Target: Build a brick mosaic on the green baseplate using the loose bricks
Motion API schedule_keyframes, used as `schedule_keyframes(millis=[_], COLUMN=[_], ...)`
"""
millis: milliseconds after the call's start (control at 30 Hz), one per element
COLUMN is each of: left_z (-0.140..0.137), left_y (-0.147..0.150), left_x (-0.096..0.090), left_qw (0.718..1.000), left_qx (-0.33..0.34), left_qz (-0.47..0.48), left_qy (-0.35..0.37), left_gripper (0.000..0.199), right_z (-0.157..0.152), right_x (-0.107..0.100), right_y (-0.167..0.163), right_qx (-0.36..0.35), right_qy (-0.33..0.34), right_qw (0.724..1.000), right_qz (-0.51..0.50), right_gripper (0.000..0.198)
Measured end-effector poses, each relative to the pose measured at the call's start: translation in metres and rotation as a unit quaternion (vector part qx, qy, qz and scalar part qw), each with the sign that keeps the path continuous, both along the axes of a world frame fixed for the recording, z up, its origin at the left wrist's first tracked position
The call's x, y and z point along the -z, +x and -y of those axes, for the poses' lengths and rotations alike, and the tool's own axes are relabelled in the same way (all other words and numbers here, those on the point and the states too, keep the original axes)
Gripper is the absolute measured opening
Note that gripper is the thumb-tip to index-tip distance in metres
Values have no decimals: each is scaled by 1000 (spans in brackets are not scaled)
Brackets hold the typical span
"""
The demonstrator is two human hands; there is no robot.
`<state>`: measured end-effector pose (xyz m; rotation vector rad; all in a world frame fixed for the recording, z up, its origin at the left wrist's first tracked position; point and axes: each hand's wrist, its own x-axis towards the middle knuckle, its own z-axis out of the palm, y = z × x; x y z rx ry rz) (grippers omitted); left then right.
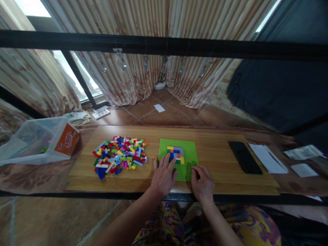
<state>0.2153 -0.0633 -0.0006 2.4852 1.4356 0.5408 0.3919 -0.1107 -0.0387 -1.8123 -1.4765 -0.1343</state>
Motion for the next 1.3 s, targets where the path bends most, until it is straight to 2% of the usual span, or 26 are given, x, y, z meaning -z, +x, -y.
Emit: schedule_keyframes(millis=[300,633,833,1000,1133,1300], left_z=[3,3,-2,-4,-3,0], left_y=[-7,-1,1,5,2,-8], left_x=[4,4,-3,-2,1,2], left_qw=[998,999,997,993,996,999], left_qx=[-36,-45,-18,-9,-11,-26], left_qz=[42,-16,-81,-117,-90,12], left_qy=[9,22,-7,4,15,14], left_gripper=[53,44,46,46,46,51], right_z=[1,1,2,1,0,-1], right_x=[-3,-1,-3,-3,-1,-5], right_y=[-1,1,0,-1,1,8], right_qx=[0,-7,-4,-4,-10,-33], right_qy=[-7,0,-7,-7,-11,-26], right_qw=[1000,1000,1000,1000,1000,996], right_qz=[-9,-3,-2,-9,-23,-78], right_gripper=[26,25,24,26,26,27])
